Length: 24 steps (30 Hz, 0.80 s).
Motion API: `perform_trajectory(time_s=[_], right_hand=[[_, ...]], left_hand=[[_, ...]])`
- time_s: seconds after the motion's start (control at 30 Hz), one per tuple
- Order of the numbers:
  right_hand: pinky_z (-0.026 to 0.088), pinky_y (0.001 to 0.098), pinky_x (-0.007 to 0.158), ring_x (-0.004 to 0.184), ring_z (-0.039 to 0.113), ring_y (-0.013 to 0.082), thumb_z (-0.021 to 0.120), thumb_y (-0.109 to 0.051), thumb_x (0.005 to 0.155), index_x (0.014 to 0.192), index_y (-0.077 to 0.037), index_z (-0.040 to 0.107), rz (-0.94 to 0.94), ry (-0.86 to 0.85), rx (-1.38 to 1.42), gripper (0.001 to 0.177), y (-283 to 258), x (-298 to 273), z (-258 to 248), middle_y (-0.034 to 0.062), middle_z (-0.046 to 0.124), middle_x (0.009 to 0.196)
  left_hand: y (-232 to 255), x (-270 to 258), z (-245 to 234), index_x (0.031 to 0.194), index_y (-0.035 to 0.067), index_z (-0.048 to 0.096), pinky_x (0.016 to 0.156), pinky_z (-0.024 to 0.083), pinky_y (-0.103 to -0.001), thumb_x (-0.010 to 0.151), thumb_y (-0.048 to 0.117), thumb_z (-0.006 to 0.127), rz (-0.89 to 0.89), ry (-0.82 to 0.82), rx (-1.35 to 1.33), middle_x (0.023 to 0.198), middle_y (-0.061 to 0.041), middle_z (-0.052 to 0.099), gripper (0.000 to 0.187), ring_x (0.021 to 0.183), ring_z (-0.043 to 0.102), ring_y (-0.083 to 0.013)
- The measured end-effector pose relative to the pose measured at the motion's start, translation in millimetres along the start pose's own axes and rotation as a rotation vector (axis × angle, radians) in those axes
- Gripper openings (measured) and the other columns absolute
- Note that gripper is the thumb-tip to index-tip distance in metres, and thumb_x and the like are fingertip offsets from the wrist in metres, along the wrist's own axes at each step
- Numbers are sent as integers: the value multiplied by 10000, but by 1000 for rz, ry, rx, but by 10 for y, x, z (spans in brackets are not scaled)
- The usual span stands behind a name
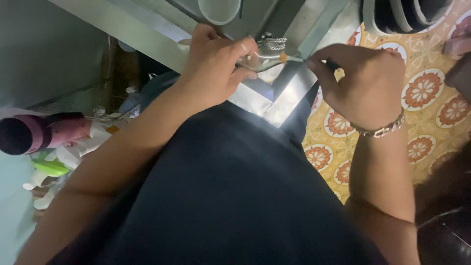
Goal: Cleaning a white high-heeled shoe with a brush and solution at a sink.
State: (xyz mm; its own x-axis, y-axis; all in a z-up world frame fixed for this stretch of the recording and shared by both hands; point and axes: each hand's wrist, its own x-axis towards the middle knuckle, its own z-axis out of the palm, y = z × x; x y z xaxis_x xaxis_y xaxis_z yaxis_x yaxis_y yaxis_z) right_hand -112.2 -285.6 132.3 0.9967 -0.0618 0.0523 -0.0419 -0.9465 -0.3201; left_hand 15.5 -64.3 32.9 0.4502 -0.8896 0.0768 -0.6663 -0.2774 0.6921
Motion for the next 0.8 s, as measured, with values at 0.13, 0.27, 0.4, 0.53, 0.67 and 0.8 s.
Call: perform_trajectory(time_s=[0.13,0.27,0.4,0.53,0.67,0.8], right_hand=[[486,333,570,632,666,257,853,-176,932,931,-122,784,-113,-62,9,87,57,156,-19,76,698,740],[490,341,568,646,678,253,846,-154,910,957,-92,783,-155,-162,153,100,297,283,79,70,713,766],[522,333,676,792,701,240,830,-127,922,995,-80,765,-290,-257,334,108,499,386,174,87,727,901],[501,371,644,714,672,275,827,-67,845,914,-56,789,-326,-354,365,80,480,529,234,124,690,767],[501,336,703,761,679,230,842,-111,940,1020,-114,791,-321,-340,383,94,677,410,367,89,698,824],[507,317,693,764,686,192,805,-95,967,1012,-108,767,-310,-388,466,60,713,433,308,61,709,866]], left_hand=[[28,12,-39,1049,143,653,980,328,-440,948,276,819,-40,-49,-13,754,-27,708,235,758,660,-211],[10,5,-29,1018,160,655,973,329,-437,926,278,826,-23,-13,-11,745,-16,694,228,796,652,-216],[-36,7,-60,1012,169,648,971,319,-442,915,277,831,47,-14,-5,751,-15,681,234,829,656,-212],[-83,40,-111,995,164,638,1008,316,-433,889,287,844,103,-71,-62,758,-24,678,263,825,663,-208],[-85,82,-148,978,174,647,1028,326,-415,897,302,851,84,-147,-58,701,-37,659,255,792,657,-219],[-109,82,-151,981,166,652,1010,327,-424,884,299,849,77,-140,-60,709,-29,676,257,780,663,-211]])
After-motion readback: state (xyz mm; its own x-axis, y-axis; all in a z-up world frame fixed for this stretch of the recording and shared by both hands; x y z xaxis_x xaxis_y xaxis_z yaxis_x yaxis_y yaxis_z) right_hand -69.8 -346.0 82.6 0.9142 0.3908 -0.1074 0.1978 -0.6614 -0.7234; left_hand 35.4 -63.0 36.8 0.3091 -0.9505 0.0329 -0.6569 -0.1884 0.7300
